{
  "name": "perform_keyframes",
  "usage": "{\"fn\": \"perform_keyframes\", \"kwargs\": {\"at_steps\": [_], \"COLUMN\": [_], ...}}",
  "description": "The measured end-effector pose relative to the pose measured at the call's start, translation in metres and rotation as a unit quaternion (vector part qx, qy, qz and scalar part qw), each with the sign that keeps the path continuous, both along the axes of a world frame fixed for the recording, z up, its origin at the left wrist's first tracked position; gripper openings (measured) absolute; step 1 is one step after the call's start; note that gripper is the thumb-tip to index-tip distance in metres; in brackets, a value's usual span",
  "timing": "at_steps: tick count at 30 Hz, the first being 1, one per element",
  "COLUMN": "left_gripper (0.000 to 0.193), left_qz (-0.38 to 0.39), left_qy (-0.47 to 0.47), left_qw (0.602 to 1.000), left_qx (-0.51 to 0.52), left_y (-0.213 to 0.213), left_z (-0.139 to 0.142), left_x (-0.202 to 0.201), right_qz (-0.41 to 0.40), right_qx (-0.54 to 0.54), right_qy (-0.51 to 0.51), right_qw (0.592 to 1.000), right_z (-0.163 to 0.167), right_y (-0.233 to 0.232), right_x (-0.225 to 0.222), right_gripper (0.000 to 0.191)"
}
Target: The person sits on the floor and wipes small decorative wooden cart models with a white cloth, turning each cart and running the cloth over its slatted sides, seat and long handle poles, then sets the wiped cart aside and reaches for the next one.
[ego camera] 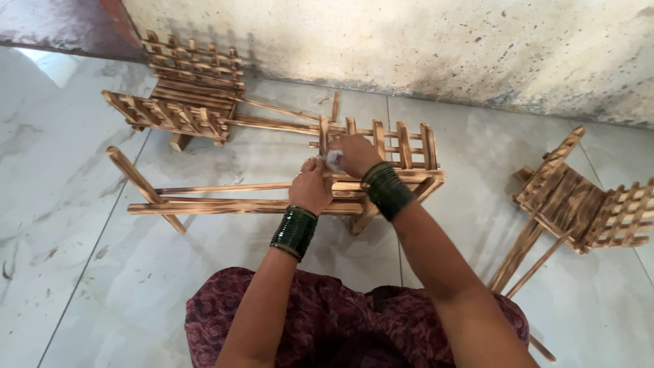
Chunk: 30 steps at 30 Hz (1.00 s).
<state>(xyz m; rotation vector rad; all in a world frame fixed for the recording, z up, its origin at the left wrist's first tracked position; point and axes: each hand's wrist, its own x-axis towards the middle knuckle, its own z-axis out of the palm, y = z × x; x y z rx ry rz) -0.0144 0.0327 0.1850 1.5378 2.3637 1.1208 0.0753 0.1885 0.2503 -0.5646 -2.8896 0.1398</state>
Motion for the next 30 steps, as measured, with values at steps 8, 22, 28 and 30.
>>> {"fn": "perform_keyframes", "kwargs": {"at_steps": [8, 22, 28, 30], "left_gripper": [0.066, 0.064, 0.064, 0.064], "left_qz": [0.004, -0.005, -0.006, -0.004], "left_qy": [0.011, 0.026, 0.042, 0.033], "left_qw": [1.0, 0.999, 0.998, 0.999], "left_qx": [0.013, 0.043, 0.046, 0.043], "left_y": [-0.001, 0.003, 0.002, 0.002], "left_z": [-0.007, -0.012, -0.011, -0.01], "left_x": [0.002, 0.001, 0.002, 0.002], "right_qz": [-0.135, -0.123, -0.153, -0.141], "right_qx": [0.003, -0.08, -0.009, -0.007], "right_qy": [0.195, 0.1, 0.142, 0.12], "right_qw": [0.971, 0.984, 0.978, 0.983], "right_z": [0.032, 0.032, 0.005, 0.0], "right_y": [0.069, 0.107, 0.115, 0.106], "right_x": [0.047, 0.113, 0.121, 0.131], "right_gripper": [0.023, 0.026, 0.024, 0.027]}}
